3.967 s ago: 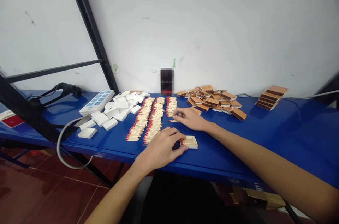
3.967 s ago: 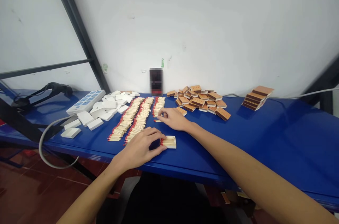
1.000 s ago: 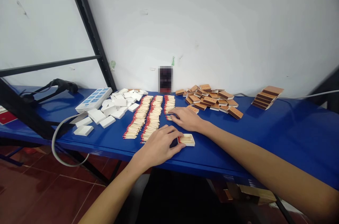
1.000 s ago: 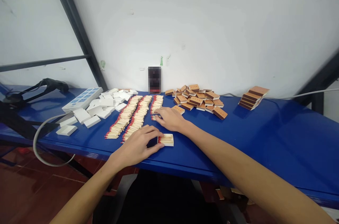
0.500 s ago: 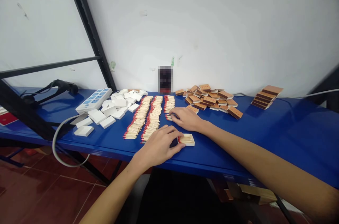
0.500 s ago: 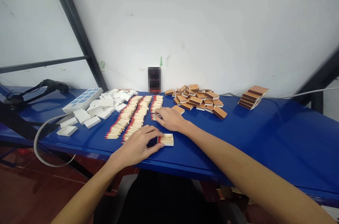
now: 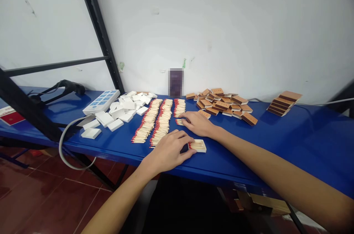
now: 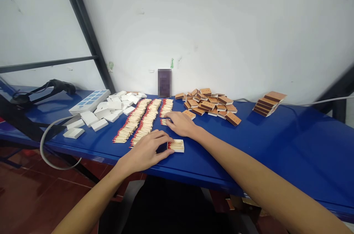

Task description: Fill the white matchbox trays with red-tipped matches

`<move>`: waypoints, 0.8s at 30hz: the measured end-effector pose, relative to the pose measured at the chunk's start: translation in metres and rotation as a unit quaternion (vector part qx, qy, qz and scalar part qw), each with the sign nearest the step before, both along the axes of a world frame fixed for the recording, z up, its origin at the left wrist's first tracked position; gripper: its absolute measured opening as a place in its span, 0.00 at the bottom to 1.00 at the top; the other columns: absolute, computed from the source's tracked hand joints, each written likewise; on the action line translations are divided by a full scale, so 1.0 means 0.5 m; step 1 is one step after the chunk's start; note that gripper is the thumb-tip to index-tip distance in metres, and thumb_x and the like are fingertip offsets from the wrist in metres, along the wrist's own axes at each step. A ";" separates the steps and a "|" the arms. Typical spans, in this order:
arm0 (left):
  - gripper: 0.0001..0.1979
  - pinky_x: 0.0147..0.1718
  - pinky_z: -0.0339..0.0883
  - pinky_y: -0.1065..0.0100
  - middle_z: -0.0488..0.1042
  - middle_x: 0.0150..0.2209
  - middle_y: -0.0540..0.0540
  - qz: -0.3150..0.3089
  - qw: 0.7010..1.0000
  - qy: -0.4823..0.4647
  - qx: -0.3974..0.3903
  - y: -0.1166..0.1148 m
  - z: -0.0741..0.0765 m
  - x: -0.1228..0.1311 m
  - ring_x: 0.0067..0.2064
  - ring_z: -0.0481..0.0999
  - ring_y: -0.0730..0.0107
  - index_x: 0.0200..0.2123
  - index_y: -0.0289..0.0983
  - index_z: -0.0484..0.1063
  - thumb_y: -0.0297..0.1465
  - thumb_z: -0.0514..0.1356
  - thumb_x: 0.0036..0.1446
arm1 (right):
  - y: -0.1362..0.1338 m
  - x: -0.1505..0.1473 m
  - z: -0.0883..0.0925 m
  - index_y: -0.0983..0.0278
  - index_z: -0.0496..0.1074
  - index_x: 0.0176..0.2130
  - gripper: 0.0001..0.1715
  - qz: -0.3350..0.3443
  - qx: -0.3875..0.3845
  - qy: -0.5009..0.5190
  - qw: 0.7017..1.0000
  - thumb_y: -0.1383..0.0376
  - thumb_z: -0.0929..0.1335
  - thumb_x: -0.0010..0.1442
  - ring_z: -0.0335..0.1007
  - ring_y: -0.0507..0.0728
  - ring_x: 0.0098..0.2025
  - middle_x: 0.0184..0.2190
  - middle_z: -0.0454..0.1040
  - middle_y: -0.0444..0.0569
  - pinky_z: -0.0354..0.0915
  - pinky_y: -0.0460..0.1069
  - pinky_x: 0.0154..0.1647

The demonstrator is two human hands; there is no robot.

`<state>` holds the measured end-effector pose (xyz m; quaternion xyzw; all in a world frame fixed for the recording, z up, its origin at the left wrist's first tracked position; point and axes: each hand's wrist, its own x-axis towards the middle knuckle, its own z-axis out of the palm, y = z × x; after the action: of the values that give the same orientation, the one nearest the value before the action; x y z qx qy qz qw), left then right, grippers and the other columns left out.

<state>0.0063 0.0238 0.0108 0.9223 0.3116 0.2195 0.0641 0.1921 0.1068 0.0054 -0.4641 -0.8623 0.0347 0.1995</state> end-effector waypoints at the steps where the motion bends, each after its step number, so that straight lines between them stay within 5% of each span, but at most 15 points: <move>1: 0.12 0.48 0.66 0.62 0.76 0.45 0.47 0.000 1.000 0.000 -0.001 0.000 0.000 0.000 0.47 0.73 0.62 0.47 0.39 0.73 0.38 0.57 0.66 | 0.001 0.001 -0.001 0.65 0.73 0.52 0.20 0.004 0.001 0.001 1.000 0.64 0.59 0.67 0.72 0.60 0.51 0.50 0.77 0.53 0.64 0.53 0.49; 24: 0.12 0.47 0.67 0.61 0.76 0.44 0.46 -0.001 1.000 0.003 -0.001 -0.002 0.003 0.000 0.46 0.73 0.62 0.47 0.38 0.73 0.38 0.58 0.65 | 0.005 0.003 -0.005 0.65 0.73 0.52 0.19 -0.011 -0.012 0.015 1.000 0.64 0.61 0.66 0.73 0.59 0.47 0.46 0.78 0.53 0.62 0.50 0.44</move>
<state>0.0064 0.0230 0.0125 0.9232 0.3112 0.2164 0.0642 0.1938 0.1092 0.0029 -0.4756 -0.8535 0.0500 0.2070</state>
